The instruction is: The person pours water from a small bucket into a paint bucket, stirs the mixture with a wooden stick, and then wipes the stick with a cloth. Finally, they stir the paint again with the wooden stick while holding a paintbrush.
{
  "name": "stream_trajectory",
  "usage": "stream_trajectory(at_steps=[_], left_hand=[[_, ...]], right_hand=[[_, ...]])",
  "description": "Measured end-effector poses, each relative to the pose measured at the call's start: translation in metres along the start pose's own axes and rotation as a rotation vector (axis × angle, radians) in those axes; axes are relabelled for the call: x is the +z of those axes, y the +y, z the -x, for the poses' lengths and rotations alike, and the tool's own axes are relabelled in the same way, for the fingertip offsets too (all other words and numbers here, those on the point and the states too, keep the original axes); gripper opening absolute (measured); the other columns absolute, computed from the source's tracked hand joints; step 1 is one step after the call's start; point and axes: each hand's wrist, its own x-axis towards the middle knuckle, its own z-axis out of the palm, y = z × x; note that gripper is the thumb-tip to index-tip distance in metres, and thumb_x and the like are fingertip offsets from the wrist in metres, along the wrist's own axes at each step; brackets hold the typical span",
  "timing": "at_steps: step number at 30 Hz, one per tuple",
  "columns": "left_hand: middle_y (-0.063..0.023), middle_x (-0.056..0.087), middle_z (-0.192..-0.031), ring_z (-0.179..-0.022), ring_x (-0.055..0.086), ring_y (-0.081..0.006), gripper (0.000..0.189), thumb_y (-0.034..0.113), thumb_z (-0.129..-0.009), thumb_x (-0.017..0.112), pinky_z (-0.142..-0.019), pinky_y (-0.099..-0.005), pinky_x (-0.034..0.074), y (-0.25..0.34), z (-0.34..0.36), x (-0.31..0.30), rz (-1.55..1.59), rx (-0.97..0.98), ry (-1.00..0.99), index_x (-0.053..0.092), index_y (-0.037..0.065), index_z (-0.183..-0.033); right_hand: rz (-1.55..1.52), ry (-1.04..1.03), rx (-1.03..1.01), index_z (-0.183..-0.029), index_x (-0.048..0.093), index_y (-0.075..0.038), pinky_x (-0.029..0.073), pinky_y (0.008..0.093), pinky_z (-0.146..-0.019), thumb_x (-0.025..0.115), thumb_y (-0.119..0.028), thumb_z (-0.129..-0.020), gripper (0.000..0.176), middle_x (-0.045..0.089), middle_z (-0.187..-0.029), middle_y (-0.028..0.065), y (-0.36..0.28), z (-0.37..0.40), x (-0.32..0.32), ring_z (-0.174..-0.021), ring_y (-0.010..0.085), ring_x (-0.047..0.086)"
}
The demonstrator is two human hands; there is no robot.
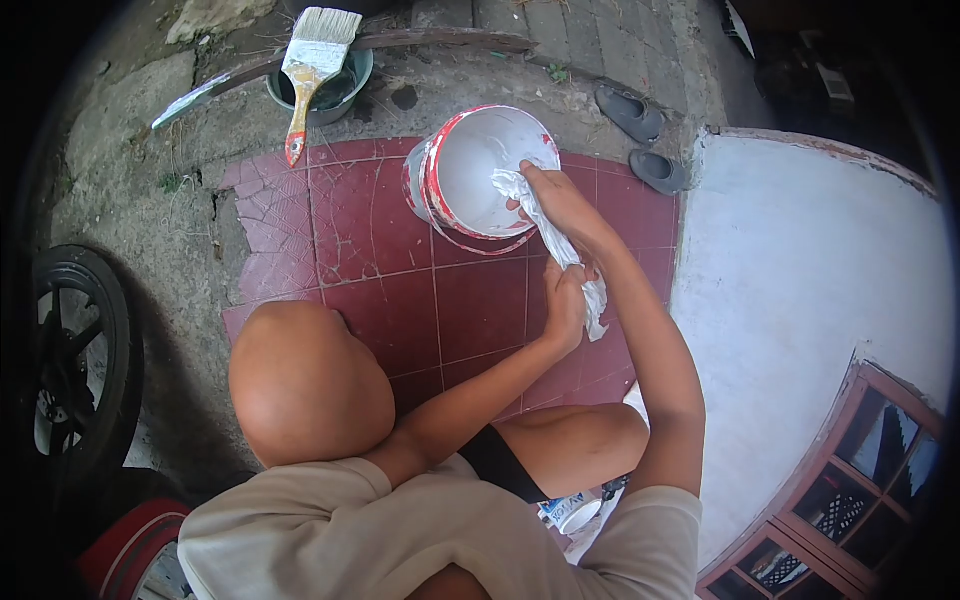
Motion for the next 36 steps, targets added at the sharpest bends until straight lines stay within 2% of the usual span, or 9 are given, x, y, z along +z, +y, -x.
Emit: stream_trajectory(at_steps=[7, 11, 15, 20, 23, 27, 30, 34, 36], left_hand=[[-0.0043, 0.052, -0.079, -0.067, 0.049, -0.0121, 0.030, 0.001, -0.074, 0.040, -0.061, -0.0275, 0.042, -0.005, -0.001, -0.004, -0.026, 0.007, 0.000, 0.048, 0.001, -0.103], [-0.0043, 0.053, -0.081, -0.069, 0.050, -0.0119, 0.035, 0.000, -0.076, 0.040, -0.064, -0.0272, 0.042, -0.004, 0.000, -0.003, -0.048, 0.013, 0.020, 0.048, 0.000, -0.110], [-0.0049, 0.054, -0.086, -0.072, 0.050, -0.0114, 0.037, 0.001, -0.079, 0.038, -0.066, -0.0275, 0.042, -0.007, 0.000, -0.005, -0.100, 0.018, 0.044, 0.047, -0.001, -0.115], [-0.0054, 0.054, -0.089, -0.074, 0.050, -0.0111, 0.038, 0.002, -0.081, 0.038, -0.065, -0.0276, 0.041, 0.000, 0.003, -0.004, -0.167, 0.022, 0.041, 0.045, -0.001, -0.118], [-0.0051, 0.052, -0.087, -0.073, 0.049, -0.0109, 0.039, 0.001, -0.080, 0.039, -0.064, -0.0269, 0.040, -0.002, -0.002, -0.006, -0.189, 0.062, 0.023, 0.043, -0.001, -0.118], [-0.0047, 0.050, -0.085, -0.071, 0.047, -0.0107, 0.038, 0.001, -0.077, 0.042, -0.064, -0.0257, 0.040, 0.007, -0.002, -0.006, -0.275, 0.123, -0.038, 0.043, -0.002, -0.115], [-0.0059, 0.049, -0.089, -0.077, 0.047, -0.0125, 0.041, 0.008, -0.076, 0.044, -0.070, -0.0267, 0.040, 0.007, -0.008, -0.005, -0.390, 0.164, -0.115, 0.041, -0.001, -0.116], [-0.0098, 0.044, -0.108, -0.096, 0.046, -0.0186, 0.051, 0.014, -0.078, 0.043, -0.085, -0.0316, 0.039, 0.022, -0.007, 0.003, -0.460, 0.123, -0.277, 0.034, 0.000, -0.126], [-0.0107, 0.042, -0.114, -0.101, 0.046, -0.0200, 0.056, 0.014, -0.078, 0.042, -0.089, -0.0322, 0.038, 0.027, -0.005, 0.007, -0.475, 0.094, -0.391, 0.030, 0.000, -0.130]], right_hand=[[-0.102, 0.010, -0.048, -0.098, 0.066, 0.005, 0.045, 0.0263, -0.059, 0.058, -0.020, -0.088, 0.028, 0.066, -0.080, 0.0082, -0.003, 0.001, 0.006, -0.063, 0.0090, 0.054], [0.207, 0.090, -0.265, -0.093, 0.069, 0.001, 0.048, 0.0277, -0.061, 0.061, -0.018, -0.083, 0.022, 0.067, -0.069, 0.0108, 0.017, -0.011, 0.011, -0.060, 0.0117, 0.060], [0.303, 0.192, -0.200, -0.096, 0.067, 0.003, 0.048, 0.0267, -0.059, 0.061, -0.018, -0.086, 0.024, 0.067, -0.072, 0.0102, 0.001, 0.003, 0.023, -0.062, 0.0112, 0.062], [0.393, 0.181, -0.225, -0.107, 0.063, 0.004, 0.051, 0.0304, -0.066, 0.060, -0.024, -0.087, 0.035, 0.068, -0.079, 0.0176, -0.005, 0.009, 0.022, -0.070, 0.0181, 0.065], [0.472, 0.252, -0.327, -0.116, 0.055, 0.010, 0.050, 0.0358, -0.071, 0.059, -0.035, -0.085, 0.055, 0.066, -0.078, 0.0235, -0.001, 0.012, 0.019, -0.069, 0.0248, 0.067], [0.194, 0.225, -0.298, -0.122, 0.049, 0.011, 0.046, 0.0340, -0.086, 0.056, -0.044, -0.087, 0.065, 0.061, -0.106, 0.0274, 0.006, 0.022, -0.001, -0.100, 0.0277, 0.061], [0.023, 0.305, -0.416, -0.125, 0.049, 0.006, 0.046, 0.0332, -0.087, 0.053, -0.041, -0.090, 0.059, 0.062, -0.108, 0.0222, 0.009, 0.054, -0.025, -0.098, 0.0257, 0.061], [-0.017, 0.310, -0.392, -0.129, 0.047, -0.004, 0.041, 0.0328, -0.093, 0.048, -0.028, -0.092, 0.044, 0.058, -0.117, 0.0153, 0.057, 0.098, -0.059, -0.111, 0.0204, 0.053], [-0.069, 0.146, -0.290, -0.137, 0.034, -0.007, 0.039, 0.0333, -0.096, 0.053, -0.018, -0.087, 0.055, 0.051, -0.125, 0.0134, 0.093, 0.117, -0.068, -0.118, 0.0206, 0.047]])
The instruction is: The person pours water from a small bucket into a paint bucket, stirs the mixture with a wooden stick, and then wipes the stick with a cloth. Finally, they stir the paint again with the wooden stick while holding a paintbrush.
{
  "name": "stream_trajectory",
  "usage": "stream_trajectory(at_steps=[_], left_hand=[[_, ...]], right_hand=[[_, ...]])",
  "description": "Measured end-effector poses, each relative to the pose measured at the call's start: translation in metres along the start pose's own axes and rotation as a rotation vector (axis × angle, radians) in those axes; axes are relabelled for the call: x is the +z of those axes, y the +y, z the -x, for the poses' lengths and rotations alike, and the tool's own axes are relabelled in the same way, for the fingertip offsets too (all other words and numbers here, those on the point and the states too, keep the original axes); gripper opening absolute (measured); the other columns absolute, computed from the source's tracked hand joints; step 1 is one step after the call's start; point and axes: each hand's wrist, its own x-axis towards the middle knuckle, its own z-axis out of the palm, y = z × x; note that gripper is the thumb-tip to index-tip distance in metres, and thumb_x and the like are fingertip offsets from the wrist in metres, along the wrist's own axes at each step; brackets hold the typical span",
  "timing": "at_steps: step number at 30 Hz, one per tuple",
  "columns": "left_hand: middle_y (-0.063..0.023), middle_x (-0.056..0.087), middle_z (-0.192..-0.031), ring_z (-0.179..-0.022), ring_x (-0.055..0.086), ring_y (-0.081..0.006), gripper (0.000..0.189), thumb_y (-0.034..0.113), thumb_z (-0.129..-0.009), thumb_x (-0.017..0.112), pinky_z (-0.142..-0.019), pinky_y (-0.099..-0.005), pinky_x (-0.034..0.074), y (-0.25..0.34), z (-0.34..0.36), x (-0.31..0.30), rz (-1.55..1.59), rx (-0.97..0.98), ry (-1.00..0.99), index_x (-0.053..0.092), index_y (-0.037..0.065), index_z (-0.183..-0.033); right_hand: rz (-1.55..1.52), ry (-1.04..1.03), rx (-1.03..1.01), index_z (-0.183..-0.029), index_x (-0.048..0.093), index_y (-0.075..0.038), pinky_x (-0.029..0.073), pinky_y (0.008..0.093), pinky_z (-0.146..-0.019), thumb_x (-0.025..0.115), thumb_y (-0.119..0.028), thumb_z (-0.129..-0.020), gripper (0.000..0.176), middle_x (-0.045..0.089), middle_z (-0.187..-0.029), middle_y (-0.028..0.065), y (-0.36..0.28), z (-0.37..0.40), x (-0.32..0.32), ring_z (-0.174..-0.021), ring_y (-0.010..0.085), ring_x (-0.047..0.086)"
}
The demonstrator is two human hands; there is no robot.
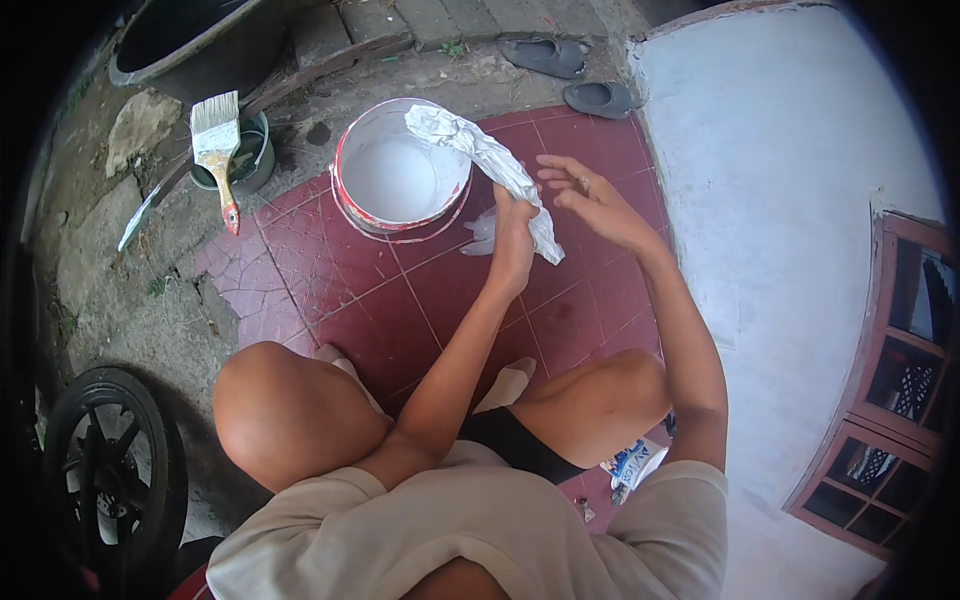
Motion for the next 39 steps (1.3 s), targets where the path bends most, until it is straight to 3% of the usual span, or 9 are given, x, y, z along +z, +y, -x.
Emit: stream_trajectory(at_steps=[5, 8, 14, 21, 27, 30, 33, 34, 39], left_hand=[[-0.0201, 0.045, -0.108, -0.101, 0.050, -0.0321, 0.044, 0.004, -0.081, 0.042, -0.090, -0.0403, 0.037, -0.034, -0.001, 0.008, -0.257, 0.236, -0.151, 0.033, -0.004, -0.123], [-0.0200, 0.046, -0.107, -0.099, 0.050, -0.0331, 0.038, 0.006, -0.084, 0.045, -0.089, -0.0400, 0.037, -0.029, 0.005, 0.013, -0.437, 0.272, -0.210, 0.038, -0.002, -0.120], [-0.0081, 0.053, -0.101, -0.088, 0.055, -0.0152, 0.039, 0.010, -0.088, 0.057, -0.078, -0.0286, 0.044, -0.047, 0.004, 0.012, -0.652, 0.281, -0.186, 0.049, 0.000, -0.125], [-0.0015, 0.051, -0.084, -0.072, 0.044, -0.0092, 0.034, 0.008, -0.082, 0.066, -0.067, -0.0244, 0.039, -0.080, 0.015, 0.012, -0.858, 0.297, -0.113, 0.060, 0.001, -0.115], [0.0006, 0.051, -0.079, -0.070, 0.041, -0.0079, 0.019, 0.005, -0.078, 0.070, -0.064, -0.0233, 0.035, -0.109, 0.032, 0.026, -0.874, 0.363, -0.112, 0.063, -0.004, -0.092], [0.0028, 0.049, -0.076, -0.066, 0.039, -0.0061, 0.012, 0.004, -0.078, 0.069, -0.060, -0.0230, 0.033, -0.122, 0.042, 0.040, -0.871, 0.305, -0.131, 0.061, -0.004, -0.084], [0.0023, 0.045, -0.081, -0.064, 0.037, -0.0054, 0.023, 0.003, -0.079, 0.068, -0.056, -0.0234, 0.035, -0.134, 0.047, 0.049, -0.788, 0.032, -0.142, 0.060, -0.005, -0.100], [0.0055, 0.049, -0.072, -0.059, 0.036, -0.0013, 0.020, 0.000, -0.082, 0.063, -0.050, -0.0203, 0.028, -0.143, 0.044, 0.049, -0.853, 0.217, -0.225, 0.061, -0.001, -0.102], [-0.0144, 0.048, -0.126, -0.110, 0.050, -0.0187, 0.049, 0.001, -0.086, 0.053, -0.092, -0.0315, 0.041, -0.141, 0.062, 0.081, -0.883, 0.221, -0.441, 0.039, 0.000, -0.133]], right_hand=[[0.184, -0.032, -0.023, -0.142, 0.022, -0.010, 0.041, 0.0356, -0.095, 0.059, -0.009, -0.081, 0.071, 0.048, -0.126, 0.0121, 0.025, 0.052, 0.020, -0.114, 0.0209, 0.049], [-0.151, -0.060, 0.215, -0.139, 0.026, -0.008, 0.044, 0.0356, -0.092, 0.060, -0.011, -0.082, 0.066, 0.050, -0.123, 0.0115, 0.044, 0.053, 0.015, -0.111, 0.0205, 0.051], [-0.124, -0.049, -0.013, -0.133, 0.034, -0.006, 0.048, 0.0370, -0.082, 0.065, -0.021, -0.084, 0.060, 0.054, -0.119, 0.0155, 0.093, 0.061, 0.013, -0.104, 0.0223, 0.057], [-0.077, 0.216, -0.005, -0.115, 0.052, -0.001, 0.049, 0.0316, -0.069, 0.069, -0.026, -0.082, 0.046, 0.064, -0.096, 0.0148, 0.081, 0.080, -0.021, -0.083, 0.0174, 0.063], [0.097, 0.401, -0.094, -0.104, 0.059, -0.001, 0.048, 0.0389, -0.063, 0.070, -0.041, -0.074, 0.052, 0.064, -0.073, 0.0173, 0.111, 0.087, -0.018, -0.071, 0.0289, 0.065], [0.121, 0.468, -0.052, -0.099, 0.058, 0.002, 0.048, 0.0436, -0.064, 0.070, -0.037, -0.072, 0.049, 0.062, -0.072, 0.0182, 0.113, 0.102, -0.020, -0.070, 0.0359, 0.063], [0.131, 0.496, -0.094, -0.095, 0.055, 0.003, 0.048, 0.0454, -0.062, 0.064, -0.024, -0.074, 0.035, 0.062, -0.073, 0.0198, 0.126, 0.106, -0.020, -0.071, 0.0367, 0.063], [0.150, 0.495, -0.083, -0.095, 0.054, 0.003, 0.049, 0.0454, -0.061, 0.063, -0.021, -0.074, 0.033, 0.062, -0.074, 0.0204, 0.128, 0.108, -0.022, -0.070, 0.0369, 0.063], [0.231, 0.627, -0.002, -0.102, 0.049, 0.005, 0.049, 0.0459, -0.059, 0.060, -0.015, -0.074, 0.036, 0.061, -0.074, 0.0215, 0.172, 0.138, -0.037, -0.070, 0.0391, 0.062]])
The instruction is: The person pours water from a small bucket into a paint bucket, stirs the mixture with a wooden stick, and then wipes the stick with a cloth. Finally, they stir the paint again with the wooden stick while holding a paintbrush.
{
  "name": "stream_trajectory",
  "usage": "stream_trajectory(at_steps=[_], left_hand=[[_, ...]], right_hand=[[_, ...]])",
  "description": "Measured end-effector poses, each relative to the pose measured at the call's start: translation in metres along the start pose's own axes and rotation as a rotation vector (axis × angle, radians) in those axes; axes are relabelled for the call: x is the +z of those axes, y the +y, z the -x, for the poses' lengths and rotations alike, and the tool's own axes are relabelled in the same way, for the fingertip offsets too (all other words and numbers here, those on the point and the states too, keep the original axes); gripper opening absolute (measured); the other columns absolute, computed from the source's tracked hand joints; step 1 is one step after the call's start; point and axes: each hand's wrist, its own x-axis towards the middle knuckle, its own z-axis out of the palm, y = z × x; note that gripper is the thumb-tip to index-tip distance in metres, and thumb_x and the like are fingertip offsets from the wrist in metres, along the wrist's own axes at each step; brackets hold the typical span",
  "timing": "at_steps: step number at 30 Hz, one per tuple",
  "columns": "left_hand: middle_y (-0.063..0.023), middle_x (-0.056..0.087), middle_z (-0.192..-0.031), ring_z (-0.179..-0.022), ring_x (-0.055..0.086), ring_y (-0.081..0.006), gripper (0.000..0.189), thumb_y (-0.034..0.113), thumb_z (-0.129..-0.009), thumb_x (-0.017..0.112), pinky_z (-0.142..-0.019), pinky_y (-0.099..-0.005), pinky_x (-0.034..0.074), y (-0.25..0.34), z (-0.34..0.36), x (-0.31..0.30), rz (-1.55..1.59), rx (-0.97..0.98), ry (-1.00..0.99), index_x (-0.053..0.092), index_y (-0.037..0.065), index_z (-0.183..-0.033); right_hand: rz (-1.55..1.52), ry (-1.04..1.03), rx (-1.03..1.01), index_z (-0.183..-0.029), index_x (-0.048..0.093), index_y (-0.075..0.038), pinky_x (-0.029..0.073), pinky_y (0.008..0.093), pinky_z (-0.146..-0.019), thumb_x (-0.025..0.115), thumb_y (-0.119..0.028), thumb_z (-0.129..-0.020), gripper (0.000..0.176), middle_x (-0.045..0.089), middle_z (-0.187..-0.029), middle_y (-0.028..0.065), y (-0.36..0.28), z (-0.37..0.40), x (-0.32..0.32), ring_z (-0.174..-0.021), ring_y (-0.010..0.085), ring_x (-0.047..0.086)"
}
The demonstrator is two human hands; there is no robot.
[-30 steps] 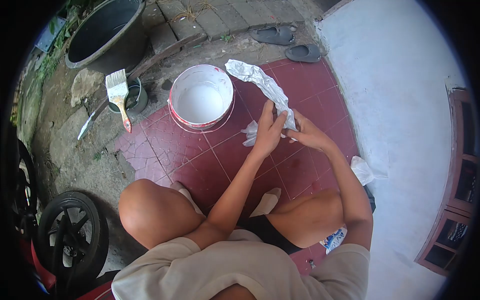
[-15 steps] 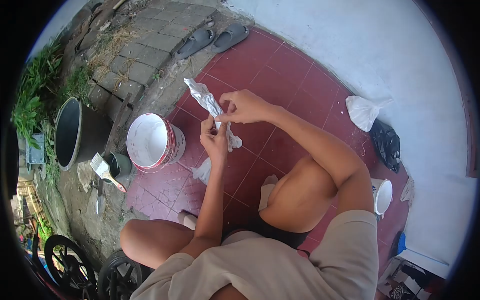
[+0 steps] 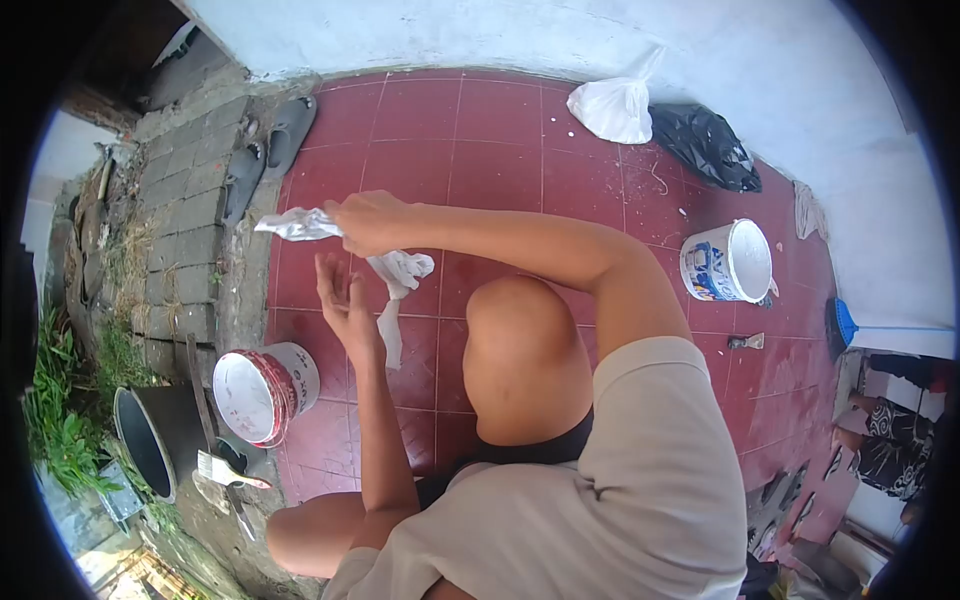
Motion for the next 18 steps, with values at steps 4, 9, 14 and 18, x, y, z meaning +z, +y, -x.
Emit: stream_trajectory(at_steps=[4, 9, 14, 18], left_hand=[[-0.0171, 0.037, -0.137, -0.125, 0.038, -0.0248, 0.051, -0.002, -0.086, 0.049, -0.105, -0.0380, 0.031, 0.030, 0.008, 0.008, 0.043, -0.006, -0.081, 0.034, 0.000, -0.136], [-0.0122, 0.044, -0.130, -0.122, 0.041, -0.0222, 0.039, 0.000, -0.084, 0.050, -0.102, -0.0367, 0.032, -0.007, 0.012, -0.012, -0.139, -0.134, -0.141, 0.046, -0.002, -0.123], [-0.0110, 0.050, -0.121, -0.117, 0.044, -0.0216, 0.033, -0.001, -0.081, 0.049, -0.102, -0.0355, 0.030, -0.032, 0.011, -0.033, -0.243, -0.213, -0.176, 0.053, -0.002, -0.114], [-0.0112, 0.050, -0.120, -0.116, 0.045, -0.0219, 0.029, 0.000, -0.082, 0.050, -0.103, -0.0358, 0.029, -0.038, 0.011, -0.042, -0.405, -0.193, -0.278, 0.054, -0.003, -0.111]], right_hand=[[-0.082, 0.233, 0.358, -0.107, 0.048, 0.006, 0.048, 0.0484, -0.070, 0.060, -0.021, -0.076, 0.043, 0.061, -0.080, 0.0259, 0.093, 0.071, -0.015, -0.079, 0.0407, 0.061], [-0.004, 0.662, 0.680, -0.105, 0.048, 0.006, 0.050, 0.0435, -0.065, 0.059, -0.023, -0.080, 0.040, 0.063, -0.081, 0.0250, 0.225, 0.216, -0.026, -0.074, 0.0362, 0.065], [0.168, 0.811, 1.152, -0.103, 0.050, 0.006, 0.049, 0.0448, -0.071, 0.061, -0.029, -0.079, 0.044, 0.063, -0.078, 0.0260, 0.319, 0.352, -0.050, -0.076, 0.0394, 0.064], [0.192, 0.792, 1.351, -0.100, 0.052, 0.008, 0.051, 0.0447, -0.074, 0.060, -0.035, -0.077, 0.050, 0.064, -0.082, 0.0273, 0.362, 0.416, -0.068, -0.078, 0.0402, 0.065]])
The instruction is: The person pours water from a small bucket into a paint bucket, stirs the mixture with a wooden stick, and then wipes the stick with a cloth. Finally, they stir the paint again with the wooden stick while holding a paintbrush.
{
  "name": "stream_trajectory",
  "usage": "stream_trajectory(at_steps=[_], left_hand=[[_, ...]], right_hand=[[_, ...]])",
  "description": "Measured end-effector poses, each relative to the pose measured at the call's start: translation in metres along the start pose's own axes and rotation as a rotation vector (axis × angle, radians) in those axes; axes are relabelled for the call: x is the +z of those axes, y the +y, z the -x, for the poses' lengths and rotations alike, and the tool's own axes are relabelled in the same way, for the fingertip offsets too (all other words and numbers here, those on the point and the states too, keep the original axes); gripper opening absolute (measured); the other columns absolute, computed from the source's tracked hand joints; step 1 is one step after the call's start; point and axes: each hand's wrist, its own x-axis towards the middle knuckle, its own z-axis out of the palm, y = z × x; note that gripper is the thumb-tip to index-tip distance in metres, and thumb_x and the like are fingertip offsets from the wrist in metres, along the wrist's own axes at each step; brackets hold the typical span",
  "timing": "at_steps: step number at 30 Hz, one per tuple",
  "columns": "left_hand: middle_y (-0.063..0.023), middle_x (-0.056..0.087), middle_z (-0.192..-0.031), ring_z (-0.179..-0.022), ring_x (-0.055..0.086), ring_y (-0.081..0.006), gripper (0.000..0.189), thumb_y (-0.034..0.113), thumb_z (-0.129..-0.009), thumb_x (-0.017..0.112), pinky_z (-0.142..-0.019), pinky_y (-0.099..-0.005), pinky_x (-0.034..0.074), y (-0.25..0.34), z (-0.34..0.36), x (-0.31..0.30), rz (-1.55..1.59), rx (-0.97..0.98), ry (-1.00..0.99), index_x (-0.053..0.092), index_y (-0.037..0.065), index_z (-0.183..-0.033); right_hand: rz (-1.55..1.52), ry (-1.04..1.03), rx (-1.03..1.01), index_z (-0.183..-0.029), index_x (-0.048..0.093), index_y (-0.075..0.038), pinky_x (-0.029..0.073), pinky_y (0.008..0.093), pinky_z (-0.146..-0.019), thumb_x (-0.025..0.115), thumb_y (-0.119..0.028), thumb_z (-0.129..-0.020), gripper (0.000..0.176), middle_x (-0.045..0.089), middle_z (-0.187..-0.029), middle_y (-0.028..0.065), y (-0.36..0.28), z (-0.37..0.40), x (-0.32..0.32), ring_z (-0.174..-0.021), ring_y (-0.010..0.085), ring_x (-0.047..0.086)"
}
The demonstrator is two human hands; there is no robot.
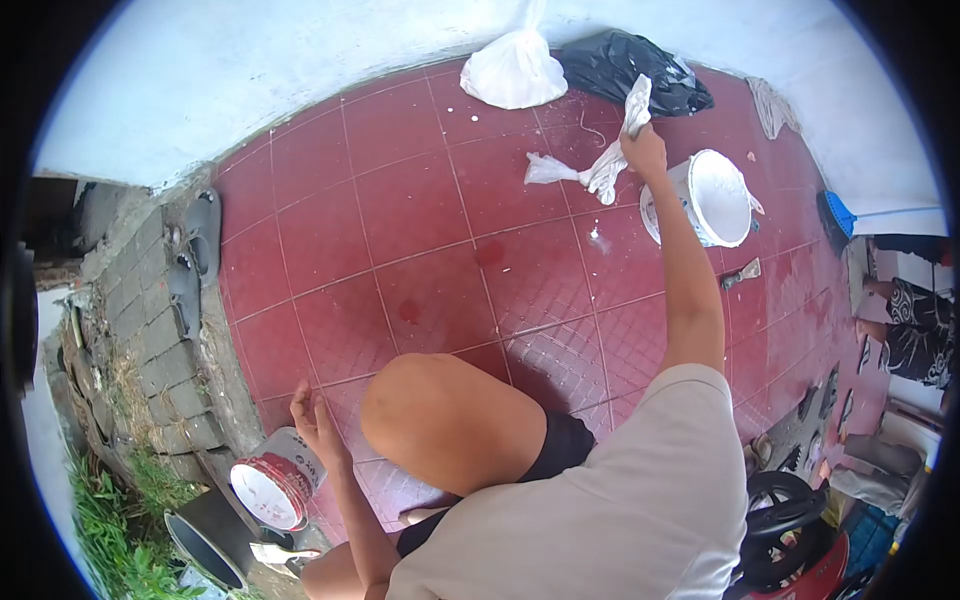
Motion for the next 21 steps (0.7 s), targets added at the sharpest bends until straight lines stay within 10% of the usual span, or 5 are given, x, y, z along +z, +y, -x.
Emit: stream_trajectory(at_steps=[9, 21], left_hand=[[-0.0130, 0.049, -0.120, -0.112, 0.049, -0.0255, 0.031, -0.003, -0.081, 0.052, -0.084, -0.0327, 0.047, 0.004, 0.015, -0.004, -0.308, 0.059, -0.276, 0.057, 0.004, -0.111], [-0.0139, 0.051, -0.117, -0.107, 0.052, -0.0275, 0.023, 0.000, -0.083, 0.054, -0.081, -0.0352, 0.047, -0.019, 0.043, -0.024, -0.324, -0.099, -0.268, 0.061, 0.005, -0.104]], right_hand=[[-0.123, 0.094, 0.377, -0.109, 0.051, 0.008, 0.055, 0.0375, -0.071, 0.057, -0.031, -0.075, 0.052, 0.065, -0.092, 0.0249, 0.045, -0.078, 0.015, -0.067, 0.0315, 0.068], [-0.023, 0.167, 0.466, -0.120, 0.044, 0.007, 0.045, 0.0436, -0.091, 0.063, -0.043, -0.076, 0.068, 0.055, -0.117, 0.0260, 0.060, -0.100, 0.056, -0.107, 0.0389, 0.057]])
